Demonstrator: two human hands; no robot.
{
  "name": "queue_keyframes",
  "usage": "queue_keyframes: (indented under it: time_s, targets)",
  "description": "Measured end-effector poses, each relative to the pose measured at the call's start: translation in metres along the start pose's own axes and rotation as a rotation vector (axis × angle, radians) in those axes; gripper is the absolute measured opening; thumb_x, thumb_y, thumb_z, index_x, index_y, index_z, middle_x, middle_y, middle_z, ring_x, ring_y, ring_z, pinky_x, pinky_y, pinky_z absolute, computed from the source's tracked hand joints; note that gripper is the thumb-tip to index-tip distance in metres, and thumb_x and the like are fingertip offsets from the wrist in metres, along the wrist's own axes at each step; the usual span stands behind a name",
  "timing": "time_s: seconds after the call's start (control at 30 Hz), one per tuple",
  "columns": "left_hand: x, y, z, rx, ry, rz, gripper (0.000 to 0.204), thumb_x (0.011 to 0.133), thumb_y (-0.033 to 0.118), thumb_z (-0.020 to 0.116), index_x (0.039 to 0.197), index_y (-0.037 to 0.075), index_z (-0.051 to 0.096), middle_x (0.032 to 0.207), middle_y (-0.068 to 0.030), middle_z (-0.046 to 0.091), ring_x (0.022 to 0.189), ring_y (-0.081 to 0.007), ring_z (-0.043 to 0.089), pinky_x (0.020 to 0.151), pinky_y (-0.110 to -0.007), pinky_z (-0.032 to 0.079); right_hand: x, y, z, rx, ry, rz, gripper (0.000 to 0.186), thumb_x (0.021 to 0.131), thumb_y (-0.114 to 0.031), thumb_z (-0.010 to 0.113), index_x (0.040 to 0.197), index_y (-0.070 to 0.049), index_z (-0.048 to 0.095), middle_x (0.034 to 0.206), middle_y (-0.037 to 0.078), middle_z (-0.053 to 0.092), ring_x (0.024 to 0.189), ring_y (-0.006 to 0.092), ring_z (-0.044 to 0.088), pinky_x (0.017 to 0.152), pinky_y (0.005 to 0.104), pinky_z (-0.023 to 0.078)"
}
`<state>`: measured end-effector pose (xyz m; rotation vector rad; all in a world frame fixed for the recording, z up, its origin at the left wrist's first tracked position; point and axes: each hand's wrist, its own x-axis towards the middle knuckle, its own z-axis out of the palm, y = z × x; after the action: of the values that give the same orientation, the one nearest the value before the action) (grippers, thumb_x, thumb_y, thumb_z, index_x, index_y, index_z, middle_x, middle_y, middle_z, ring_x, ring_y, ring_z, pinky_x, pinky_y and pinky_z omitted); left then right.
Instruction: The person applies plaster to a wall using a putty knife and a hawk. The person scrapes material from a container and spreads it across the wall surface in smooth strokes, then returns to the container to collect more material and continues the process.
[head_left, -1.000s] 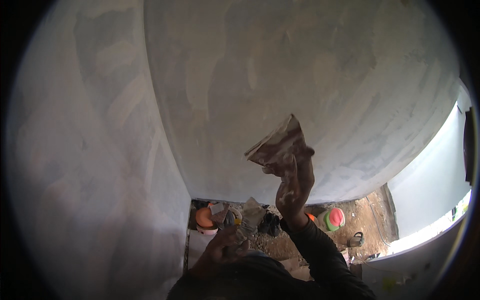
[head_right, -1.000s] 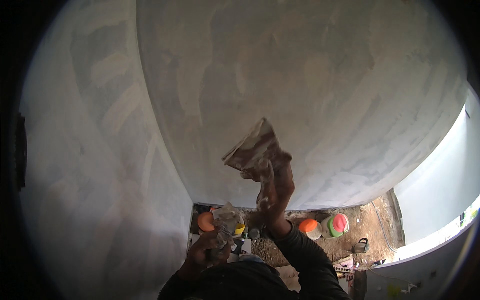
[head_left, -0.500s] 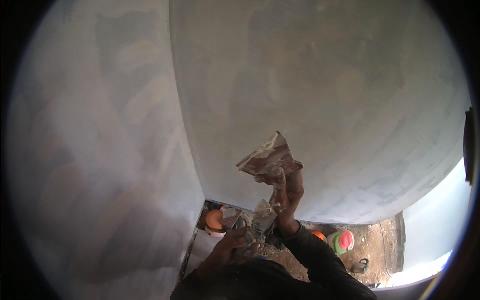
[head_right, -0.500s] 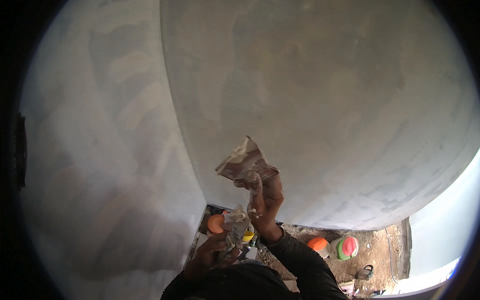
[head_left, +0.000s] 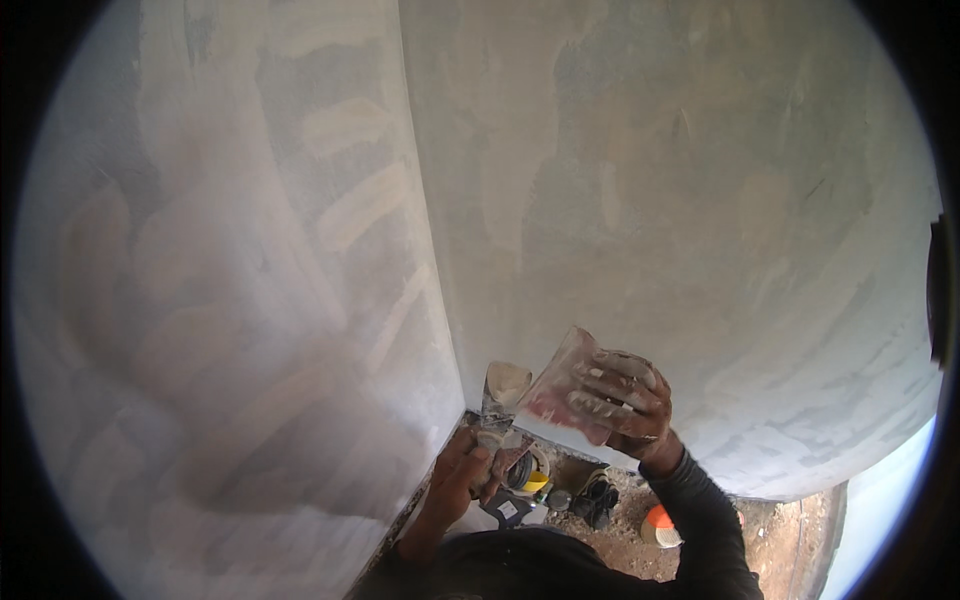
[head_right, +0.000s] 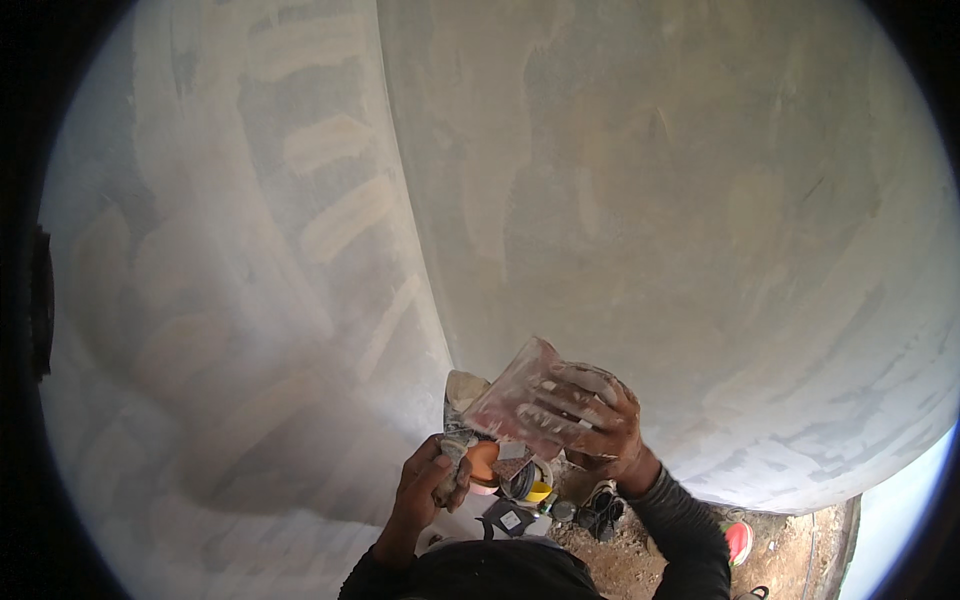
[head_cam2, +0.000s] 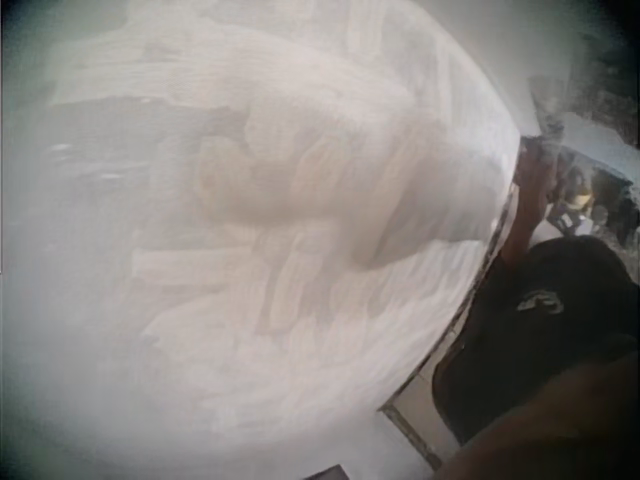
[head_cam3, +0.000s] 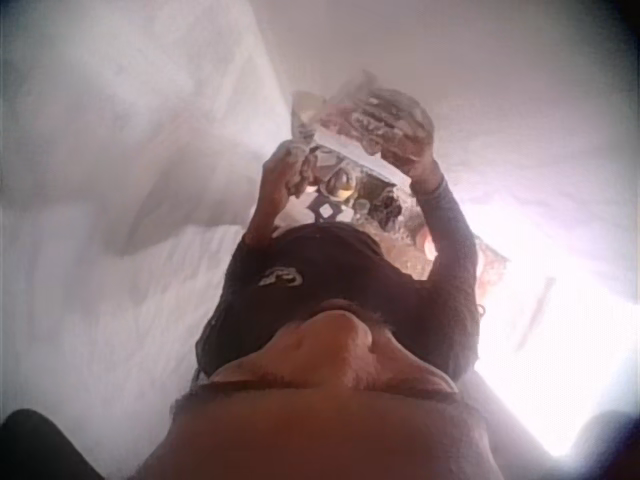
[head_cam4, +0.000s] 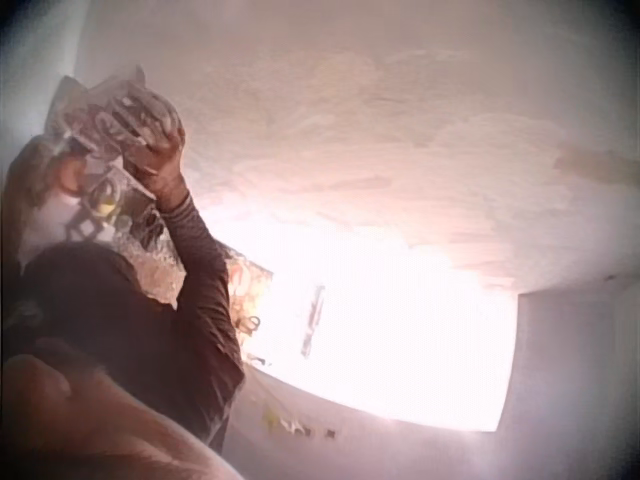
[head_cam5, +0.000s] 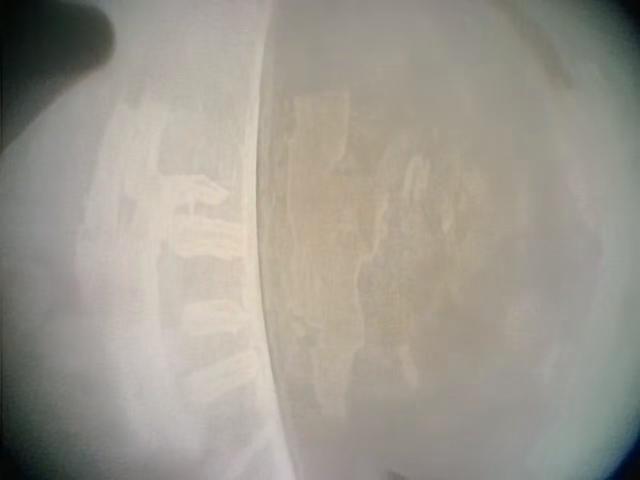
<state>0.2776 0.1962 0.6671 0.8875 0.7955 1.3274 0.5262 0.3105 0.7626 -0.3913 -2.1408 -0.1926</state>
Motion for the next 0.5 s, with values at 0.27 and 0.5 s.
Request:
queue_keyframes:
  time_s: [0.27, 0.5]
  targets:
    - [-0.007, 0.014, 0.011, 0.043, 0.141, -0.052, 0.036, 0.1, 0.028, 0.056, 0.121, -0.002, 0.054, 0.08, -0.0088, 0.06, 0.052, -0.0128, 0.052, 0.045, -0.026, 0.041, 0.012, 0.026, -0.015, 0.002, -0.437, -0.221, 0.039, 0.078, -0.019, 0.074, 0.117, -0.023, 0.074, 0.127, -0.003, 0.07, 0.116, 0.0292, 0.065, 0.104, 0.0438, 0.053]
    - [-0.015, 0.006, -0.026, -0.131, 0.365, 0.028, 0.035, 0.1, 0.029, 0.057, 0.124, 0.003, 0.056, 0.087, -0.008, 0.063, 0.069, -0.0174, 0.062, 0.054, -0.03, 0.049, -0.028, 0.031, 0.067, 1.058, 0.287, 0.779, 0.032, 0.106, -0.023, 0.055, 0.123, 0.003, 0.061, 0.111, 0.014, 0.069, 0.098, 0.0206, 0.069, 0.083, 0.0352, 0.059]
